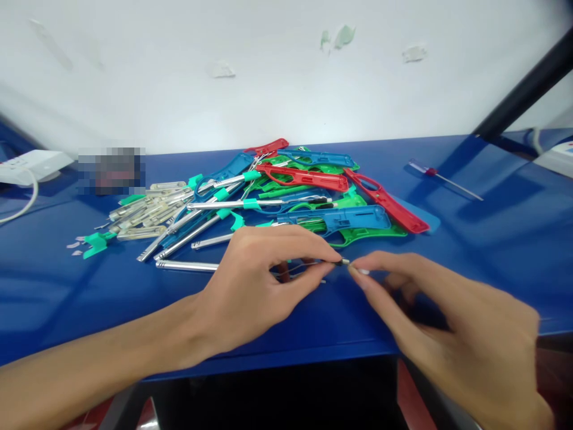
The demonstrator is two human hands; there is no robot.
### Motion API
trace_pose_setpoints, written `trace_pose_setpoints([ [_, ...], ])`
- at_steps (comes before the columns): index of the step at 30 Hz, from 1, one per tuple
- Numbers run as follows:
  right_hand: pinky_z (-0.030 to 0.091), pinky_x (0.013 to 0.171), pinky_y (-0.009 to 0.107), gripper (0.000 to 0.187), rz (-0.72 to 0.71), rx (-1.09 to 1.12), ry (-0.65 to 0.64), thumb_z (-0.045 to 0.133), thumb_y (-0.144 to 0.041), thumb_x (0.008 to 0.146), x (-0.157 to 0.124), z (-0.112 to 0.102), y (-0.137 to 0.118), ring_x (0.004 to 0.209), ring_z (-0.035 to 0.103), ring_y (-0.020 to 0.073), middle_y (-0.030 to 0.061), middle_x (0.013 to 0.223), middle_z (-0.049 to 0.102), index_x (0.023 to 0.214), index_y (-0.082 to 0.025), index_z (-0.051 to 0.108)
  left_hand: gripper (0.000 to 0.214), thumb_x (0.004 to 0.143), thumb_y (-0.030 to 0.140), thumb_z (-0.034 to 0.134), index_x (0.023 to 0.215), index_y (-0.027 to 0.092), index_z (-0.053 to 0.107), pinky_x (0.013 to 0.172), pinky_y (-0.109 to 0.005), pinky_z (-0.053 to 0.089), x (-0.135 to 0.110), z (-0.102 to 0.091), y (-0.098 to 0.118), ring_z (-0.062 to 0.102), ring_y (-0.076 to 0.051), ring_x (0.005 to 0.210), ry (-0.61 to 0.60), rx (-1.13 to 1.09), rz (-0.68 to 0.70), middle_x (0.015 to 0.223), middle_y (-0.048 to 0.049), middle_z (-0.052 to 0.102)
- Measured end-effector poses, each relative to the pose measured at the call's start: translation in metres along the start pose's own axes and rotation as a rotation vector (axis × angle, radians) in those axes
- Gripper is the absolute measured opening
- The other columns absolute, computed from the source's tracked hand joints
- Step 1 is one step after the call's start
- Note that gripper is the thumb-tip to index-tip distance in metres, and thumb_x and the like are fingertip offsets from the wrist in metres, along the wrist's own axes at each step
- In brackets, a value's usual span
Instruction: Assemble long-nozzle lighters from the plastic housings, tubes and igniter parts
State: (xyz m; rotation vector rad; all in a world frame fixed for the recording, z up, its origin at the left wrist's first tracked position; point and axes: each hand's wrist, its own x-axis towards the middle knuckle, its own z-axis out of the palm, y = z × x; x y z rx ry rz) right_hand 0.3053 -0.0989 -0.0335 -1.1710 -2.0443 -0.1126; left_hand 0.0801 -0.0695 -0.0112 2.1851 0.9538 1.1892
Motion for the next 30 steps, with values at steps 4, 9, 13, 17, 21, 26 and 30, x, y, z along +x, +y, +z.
trace_pose_setpoints([
  [4, 0.047, 0.06, 0.024, 0.008, 0.058, 0.054, 0.011, 0.065, -0.032, 0.104, 0.0021, -0.0028, -0.0021, 0.059, 0.069, 0.0072, -0.0094, 0.075, 0.073, 0.108, -0.028, 0.071, 0.013, 0.095, 0.004, 0.072, 0.098, 0.011, 0.083, 0.07, -0.012, 0.058, 0.0016, -0.0006, -0.0013, 0.077, -0.009, 0.088, -0.006, -0.015, 0.045, 0.099, -0.0037, 0.083],
  [9, 0.052, 0.068, 0.022, 0.011, 0.063, 0.079, -0.016, 0.066, -0.032, 0.104, 0.0039, -0.0009, -0.0005, 0.058, 0.066, 0.0077, -0.0086, 0.071, 0.071, 0.11, -0.028, 0.073, 0.014, 0.095, 0.003, 0.071, 0.098, 0.01, 0.084, 0.083, -0.014, 0.06, 0.002, -0.002, -0.001, 0.078, -0.01, 0.089, -0.016, -0.025, 0.089, 0.1, -0.0063, 0.083],
  [13, 0.048, 0.058, 0.025, 0.011, 0.025, 0.087, -0.045, 0.066, -0.033, 0.104, 0.0035, 0.0011, 0.0022, 0.053, 0.061, 0.0079, -0.0073, 0.071, 0.07, 0.109, -0.027, 0.073, 0.016, 0.094, 0.001, 0.071, 0.096, 0.01, 0.084, 0.085, -0.015, 0.061, 0.0023, -0.0019, -0.0005, 0.078, -0.011, 0.09, -0.009, -0.057, 0.086, 0.099, -0.0066, 0.082],
  [17, 0.049, 0.058, 0.022, 0.009, 0.012, 0.138, -0.075, 0.066, -0.03, 0.103, 0.0035, 0.0002, 0.0015, 0.053, 0.059, 0.0069, -0.0071, 0.071, 0.068, 0.107, -0.025, 0.072, 0.013, 0.091, 0.0, 0.075, 0.094, 0.01, 0.083, 0.084, -0.014, 0.061, 0.004, -0.0013, 0.0005, 0.078, -0.011, 0.088, -0.002, -0.076, 0.055, 0.096, -0.0047, 0.083],
  [21, 0.055, 0.072, 0.019, 0.008, 0.025, 0.176, -0.098, 0.066, -0.027, 0.102, 0.0035, -0.0011, -0.0003, 0.062, 0.067, 0.0068, -0.0072, 0.081, 0.074, 0.108, -0.026, 0.071, 0.011, 0.088, 0.006, 0.083, 0.094, 0.015, 0.083, 0.073, -0.012, 0.059, 0.0049, -0.0019, 0.0032, 0.078, -0.009, 0.08, -0.001, -0.028, -0.038, 0.091, 0.0023, 0.084],
  [26, 0.057, 0.077, 0.019, 0.009, 0.047, 0.202, -0.106, 0.066, -0.026, 0.102, 0.0033, -0.0028, -0.0002, 0.069, 0.072, 0.0077, -0.0082, 0.089, 0.078, 0.107, -0.029, 0.072, 0.011, 0.086, 0.014, 0.087, 0.091, 0.023, 0.083, 0.066, -0.013, 0.057, 0.0032, -0.0043, 0.0052, 0.077, -0.009, 0.074, -0.011, 0.017, -0.137, 0.088, 0.0083, 0.084],
  [30, 0.059, 0.071, 0.022, 0.009, 0.069, 0.204, -0.1, 0.067, -0.026, 0.1, 0.0046, -0.004, -0.0008, 0.066, 0.072, 0.01, -0.0075, 0.087, 0.079, 0.106, -0.03, 0.072, 0.011, 0.088, 0.014, 0.085, 0.091, 0.024, 0.083, 0.069, -0.016, 0.06, 0.0021, -0.0037, 0.0028, 0.078, -0.011, 0.075, -0.021, -0.004, -0.122, 0.089, 0.0074, 0.084],
])
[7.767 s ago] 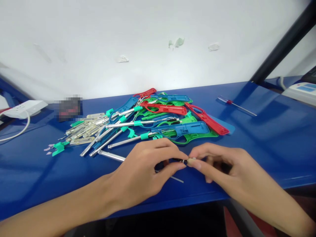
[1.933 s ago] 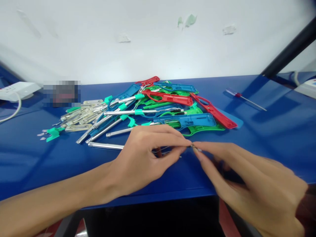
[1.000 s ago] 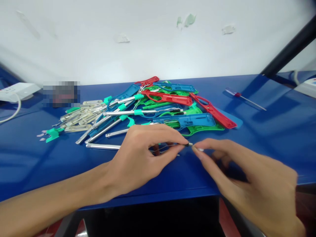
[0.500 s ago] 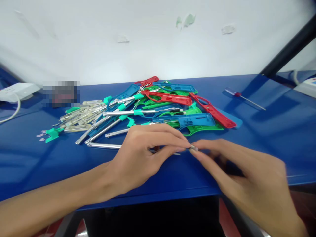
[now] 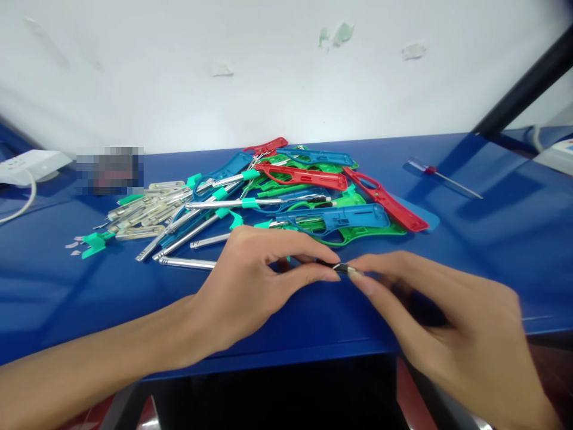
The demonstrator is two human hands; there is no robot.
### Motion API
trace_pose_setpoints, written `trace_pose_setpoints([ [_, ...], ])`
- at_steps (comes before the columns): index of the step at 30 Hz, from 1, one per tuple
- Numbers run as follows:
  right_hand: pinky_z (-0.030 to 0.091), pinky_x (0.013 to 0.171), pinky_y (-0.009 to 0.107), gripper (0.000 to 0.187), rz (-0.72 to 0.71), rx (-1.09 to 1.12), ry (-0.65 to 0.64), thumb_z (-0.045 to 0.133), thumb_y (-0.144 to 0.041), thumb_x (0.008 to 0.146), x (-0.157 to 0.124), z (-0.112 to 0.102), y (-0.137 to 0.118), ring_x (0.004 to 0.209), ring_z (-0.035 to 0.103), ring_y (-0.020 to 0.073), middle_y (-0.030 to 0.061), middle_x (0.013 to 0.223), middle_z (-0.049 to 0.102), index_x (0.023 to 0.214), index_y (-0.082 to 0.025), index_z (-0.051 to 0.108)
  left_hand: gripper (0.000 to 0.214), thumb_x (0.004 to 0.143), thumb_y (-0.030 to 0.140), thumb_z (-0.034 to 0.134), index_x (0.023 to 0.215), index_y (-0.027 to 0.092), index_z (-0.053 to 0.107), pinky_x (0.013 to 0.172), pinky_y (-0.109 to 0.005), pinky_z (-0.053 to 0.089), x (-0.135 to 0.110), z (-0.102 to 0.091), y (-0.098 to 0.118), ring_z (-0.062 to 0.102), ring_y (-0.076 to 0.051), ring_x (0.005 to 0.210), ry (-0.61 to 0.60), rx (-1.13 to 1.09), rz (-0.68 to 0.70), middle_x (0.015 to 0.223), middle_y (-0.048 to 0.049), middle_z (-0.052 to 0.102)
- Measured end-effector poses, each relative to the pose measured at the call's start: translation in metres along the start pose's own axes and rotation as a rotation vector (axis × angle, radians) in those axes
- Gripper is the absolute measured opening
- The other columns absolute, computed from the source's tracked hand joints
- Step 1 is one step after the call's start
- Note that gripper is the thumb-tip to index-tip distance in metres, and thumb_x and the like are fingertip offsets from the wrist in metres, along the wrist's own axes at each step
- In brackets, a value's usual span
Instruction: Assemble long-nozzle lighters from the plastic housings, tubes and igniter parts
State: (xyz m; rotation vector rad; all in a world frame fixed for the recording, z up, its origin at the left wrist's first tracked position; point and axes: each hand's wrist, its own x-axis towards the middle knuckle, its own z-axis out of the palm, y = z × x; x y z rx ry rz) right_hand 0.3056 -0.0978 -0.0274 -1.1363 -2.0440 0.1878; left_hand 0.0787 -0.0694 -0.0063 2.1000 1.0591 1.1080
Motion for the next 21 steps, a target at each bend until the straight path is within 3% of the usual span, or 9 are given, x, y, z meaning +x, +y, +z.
trace_pose_setpoints([
  [6, 0.057, 0.061, 0.024, 0.008, -0.006, -0.01, 0.01, 0.067, -0.027, 0.1, 0.0027, -0.0005, -0.0014, 0.056, 0.067, 0.0105, -0.0059, 0.078, 0.075, 0.105, -0.029, 0.072, 0.015, 0.091, 0.007, 0.079, 0.093, 0.021, 0.084, 0.081, -0.021, 0.065, 0.0018, 0.0024, -0.0028, 0.079, -0.014, 0.086, -0.002, -0.109, 0.129, 0.096, 0.0004, 0.083],
  [21, 0.052, 0.053, 0.016, 0.006, -0.009, 0.05, 0.008, 0.066, -0.025, 0.1, 0.0048, -0.0025, -0.0022, 0.053, 0.063, 0.0057, -0.0078, 0.072, 0.07, 0.104, -0.027, 0.07, 0.017, 0.093, 0.003, 0.075, 0.098, 0.017, 0.084, 0.083, -0.022, 0.066, 0.0016, 0.0012, -0.0019, 0.079, -0.015, 0.091, -0.021, -0.124, 0.233, 0.102, -0.0062, 0.083],
])
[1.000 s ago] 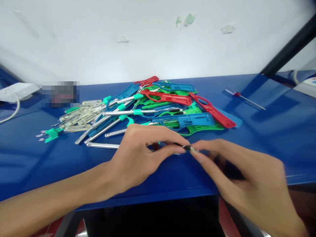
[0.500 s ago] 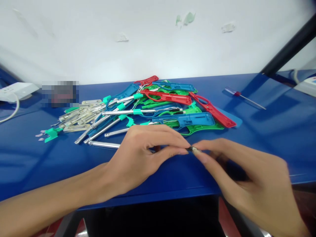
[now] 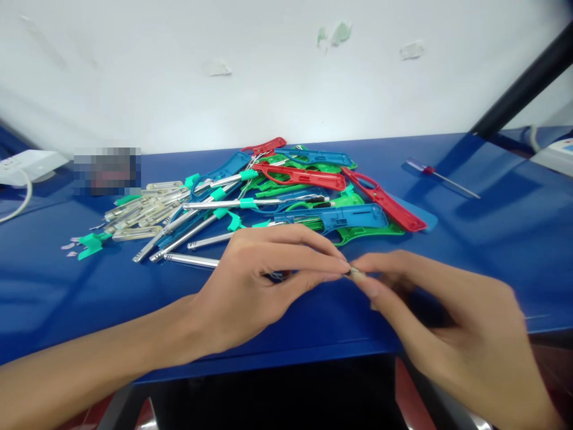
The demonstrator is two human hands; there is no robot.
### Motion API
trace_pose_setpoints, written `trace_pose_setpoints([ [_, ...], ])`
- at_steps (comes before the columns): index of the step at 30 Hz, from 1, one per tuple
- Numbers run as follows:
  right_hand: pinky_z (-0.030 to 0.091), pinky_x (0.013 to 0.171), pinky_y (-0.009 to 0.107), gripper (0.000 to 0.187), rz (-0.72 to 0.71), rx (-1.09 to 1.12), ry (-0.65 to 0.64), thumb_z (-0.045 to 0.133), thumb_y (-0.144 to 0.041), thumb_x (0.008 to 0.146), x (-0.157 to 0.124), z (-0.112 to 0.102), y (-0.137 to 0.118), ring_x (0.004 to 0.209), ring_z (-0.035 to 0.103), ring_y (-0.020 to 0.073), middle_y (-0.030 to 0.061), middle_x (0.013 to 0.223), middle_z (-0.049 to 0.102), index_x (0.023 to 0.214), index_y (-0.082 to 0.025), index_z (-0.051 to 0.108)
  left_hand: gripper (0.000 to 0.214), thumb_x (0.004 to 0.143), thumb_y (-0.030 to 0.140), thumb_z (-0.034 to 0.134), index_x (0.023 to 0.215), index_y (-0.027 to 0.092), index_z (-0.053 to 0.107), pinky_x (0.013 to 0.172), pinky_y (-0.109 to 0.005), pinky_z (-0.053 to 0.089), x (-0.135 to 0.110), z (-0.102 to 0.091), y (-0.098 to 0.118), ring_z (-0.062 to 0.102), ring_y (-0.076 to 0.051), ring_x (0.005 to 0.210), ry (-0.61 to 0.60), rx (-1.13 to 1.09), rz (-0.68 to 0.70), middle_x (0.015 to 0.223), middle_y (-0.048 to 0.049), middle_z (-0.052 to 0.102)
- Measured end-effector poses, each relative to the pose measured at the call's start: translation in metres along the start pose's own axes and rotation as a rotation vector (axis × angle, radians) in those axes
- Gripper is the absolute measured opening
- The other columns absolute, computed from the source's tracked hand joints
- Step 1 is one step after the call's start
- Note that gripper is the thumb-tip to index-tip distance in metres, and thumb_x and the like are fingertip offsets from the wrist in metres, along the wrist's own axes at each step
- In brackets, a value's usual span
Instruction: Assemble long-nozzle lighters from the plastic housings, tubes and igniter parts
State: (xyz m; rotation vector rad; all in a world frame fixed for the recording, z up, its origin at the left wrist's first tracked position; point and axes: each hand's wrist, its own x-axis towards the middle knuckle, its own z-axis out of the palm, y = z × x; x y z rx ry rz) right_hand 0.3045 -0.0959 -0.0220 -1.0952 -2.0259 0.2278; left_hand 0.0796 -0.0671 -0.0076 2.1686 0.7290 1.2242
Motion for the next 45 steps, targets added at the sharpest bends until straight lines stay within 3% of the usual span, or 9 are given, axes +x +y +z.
trace_pose_setpoints([
  [11, 0.053, 0.053, 0.021, 0.006, -0.002, -0.034, -0.02, 0.066, -0.028, 0.1, 0.0, -0.001, 0.0, 0.053, 0.066, 0.0093, -0.0067, 0.071, 0.071, 0.103, -0.028, 0.071, 0.025, 0.097, 0.004, 0.07, 0.104, 0.023, 0.084, 0.077, -0.021, 0.064, -0.003, -0.003, -0.002, 0.077, -0.014, 0.09, -0.052, 0.022, 0.0, 0.107, -0.0048, 0.081],
  [16, 0.053, 0.057, 0.018, 0.007, -0.012, -0.034, -0.012, 0.066, -0.025, 0.1, -0.001, -0.001, 0.0, 0.053, 0.065, 0.0067, -0.0069, 0.07, 0.071, 0.104, -0.026, 0.072, 0.025, 0.098, 0.004, 0.068, 0.104, 0.023, 0.084, 0.072, -0.02, 0.061, -0.003, -0.004, -0.002, 0.076, -0.013, 0.086, -0.072, 0.046, 0.011, 0.108, -0.0051, 0.08],
  [22, 0.054, 0.057, 0.019, 0.008, -0.032, -0.051, -0.015, 0.065, -0.025, 0.1, -0.001, -0.003, 0.0, 0.053, 0.066, 0.0077, -0.0069, 0.072, 0.073, 0.104, -0.027, 0.072, 0.025, 0.098, 0.001, 0.066, 0.103, 0.019, 0.082, 0.08, -0.022, 0.063, -0.001, -0.004, -0.004, 0.076, -0.013, 0.092, -0.101, 0.019, 0.019, 0.107, -0.0058, 0.078],
  [26, 0.054, 0.054, 0.021, 0.009, -0.058, -0.076, -0.019, 0.065, -0.024, 0.1, -0.001, -0.001, 0.0, 0.055, 0.069, 0.0097, -0.0058, 0.077, 0.077, 0.104, -0.027, 0.072, 0.019, 0.095, 0.006, 0.073, 0.094, 0.022, 0.083, 0.076, -0.021, 0.063, 0.003, -0.003, 0.001, 0.076, -0.012, 0.084, -0.068, -0.012, -0.068, 0.098, -0.0019, 0.08],
  [33, 0.059, 0.064, 0.021, 0.012, -0.106, -0.13, -0.017, 0.06, -0.024, 0.103, -0.003, 0.0, 0.001, 0.062, 0.074, 0.0103, -0.0063, 0.084, 0.08, 0.106, -0.027, 0.071, 0.019, 0.087, 0.007, 0.083, 0.089, 0.026, 0.086, 0.067, -0.02, 0.062, 0.008, -0.004, 0.005, 0.076, -0.013, 0.077, -0.055, -0.052, -0.22, 0.089, 0.0024, 0.081],
  [45, 0.057, 0.063, 0.02, 0.011, -0.126, -0.155, -0.007, 0.061, -0.02, 0.102, -0.005, 0.001, 0.003, 0.065, 0.075, 0.0104, -0.0052, 0.088, 0.082, 0.104, -0.027, 0.07, 0.014, 0.083, 0.009, 0.086, 0.088, 0.021, 0.084, 0.059, -0.018, 0.055, 0.005, -0.003, 0.005, 0.072, -0.01, 0.071, -0.047, -0.044, -0.278, 0.086, 0.0032, 0.08],
])
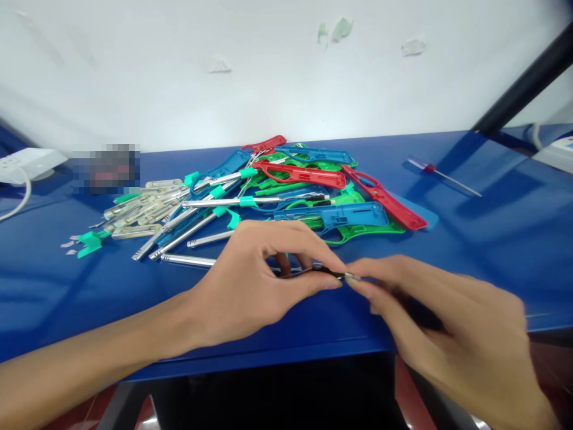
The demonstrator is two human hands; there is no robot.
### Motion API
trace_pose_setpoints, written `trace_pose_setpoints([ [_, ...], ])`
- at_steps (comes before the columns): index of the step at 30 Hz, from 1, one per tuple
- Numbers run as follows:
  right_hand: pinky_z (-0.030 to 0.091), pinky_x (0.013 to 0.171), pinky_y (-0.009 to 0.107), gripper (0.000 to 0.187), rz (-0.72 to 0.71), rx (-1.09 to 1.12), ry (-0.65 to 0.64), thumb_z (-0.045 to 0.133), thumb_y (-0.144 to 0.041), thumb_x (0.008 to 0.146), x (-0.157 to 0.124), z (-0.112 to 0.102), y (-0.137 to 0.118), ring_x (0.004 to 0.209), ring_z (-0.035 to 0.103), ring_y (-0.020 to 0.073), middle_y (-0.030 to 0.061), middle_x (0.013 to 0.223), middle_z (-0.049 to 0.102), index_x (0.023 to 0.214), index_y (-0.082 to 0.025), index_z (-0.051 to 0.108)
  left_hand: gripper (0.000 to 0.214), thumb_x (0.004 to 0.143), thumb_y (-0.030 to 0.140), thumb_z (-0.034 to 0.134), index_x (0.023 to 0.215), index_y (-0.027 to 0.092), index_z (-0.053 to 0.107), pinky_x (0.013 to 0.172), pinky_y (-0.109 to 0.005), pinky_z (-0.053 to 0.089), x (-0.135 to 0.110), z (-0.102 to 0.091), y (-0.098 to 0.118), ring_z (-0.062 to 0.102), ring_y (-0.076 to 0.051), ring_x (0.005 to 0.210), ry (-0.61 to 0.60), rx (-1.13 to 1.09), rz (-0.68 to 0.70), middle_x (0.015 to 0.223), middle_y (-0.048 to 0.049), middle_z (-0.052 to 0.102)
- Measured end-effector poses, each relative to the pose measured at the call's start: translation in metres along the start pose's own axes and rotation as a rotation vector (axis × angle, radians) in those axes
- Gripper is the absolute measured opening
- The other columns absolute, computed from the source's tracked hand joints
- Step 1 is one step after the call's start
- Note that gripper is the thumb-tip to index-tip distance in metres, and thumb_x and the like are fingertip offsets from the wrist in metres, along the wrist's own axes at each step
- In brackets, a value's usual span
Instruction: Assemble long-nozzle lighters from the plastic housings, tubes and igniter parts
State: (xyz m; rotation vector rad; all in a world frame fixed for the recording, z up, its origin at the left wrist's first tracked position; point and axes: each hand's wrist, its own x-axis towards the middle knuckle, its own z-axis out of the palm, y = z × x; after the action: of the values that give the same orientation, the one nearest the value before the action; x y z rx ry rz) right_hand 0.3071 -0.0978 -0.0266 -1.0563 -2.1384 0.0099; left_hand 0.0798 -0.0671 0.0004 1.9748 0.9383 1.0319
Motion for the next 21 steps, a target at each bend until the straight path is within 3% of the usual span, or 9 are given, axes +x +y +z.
trace_pose_setpoints([
  [9, 0.056, 0.067, 0.016, 0.008, 0.032, 0.054, 0.009, 0.063, -0.024, 0.103, 0.0025, 0.0018, -0.0011, 0.067, 0.074, 0.0068, -0.0068, 0.085, 0.08, 0.104, -0.025, 0.071, 0.006, 0.091, 0.016, 0.082, 0.095, 0.02, 0.083, 0.071, -0.016, 0.058, -0.0016, 0.0007, -0.0021, 0.075, -0.009, 0.082, 0.0, 0.017, 0.013, 0.091, 0.0046, 0.082],
  [12, 0.056, 0.068, 0.015, 0.007, 0.048, 0.07, 0.008, 0.064, -0.025, 0.103, 0.0033, 0.0012, -0.0015, 0.065, 0.072, 0.0054, -0.0073, 0.083, 0.078, 0.103, -0.024, 0.071, 0.007, 0.092, 0.014, 0.081, 0.095, 0.02, 0.083, 0.08, -0.016, 0.06, -0.0021, 0.001, -0.0033, 0.076, -0.009, 0.088, 0.01, 0.004, 0.064, 0.094, 0.005, 0.082],
  [21, 0.057, 0.069, 0.016, 0.008, 0.036, 0.078, 0.019, 0.066, -0.022, 0.101, -0.0013, 0.0014, -0.0008, 0.072, 0.076, 0.007, -0.005, 0.091, 0.081, 0.106, -0.024, 0.071, 0.011, 0.096, 0.004, 0.071, 0.096, 0.008, 0.081, 0.079, -0.016, 0.06, -0.0004, 0.005, -0.0068, 0.075, -0.01, 0.086, 0.019, 0.083, 0.286, 0.095, -0.0062, 0.08],
])
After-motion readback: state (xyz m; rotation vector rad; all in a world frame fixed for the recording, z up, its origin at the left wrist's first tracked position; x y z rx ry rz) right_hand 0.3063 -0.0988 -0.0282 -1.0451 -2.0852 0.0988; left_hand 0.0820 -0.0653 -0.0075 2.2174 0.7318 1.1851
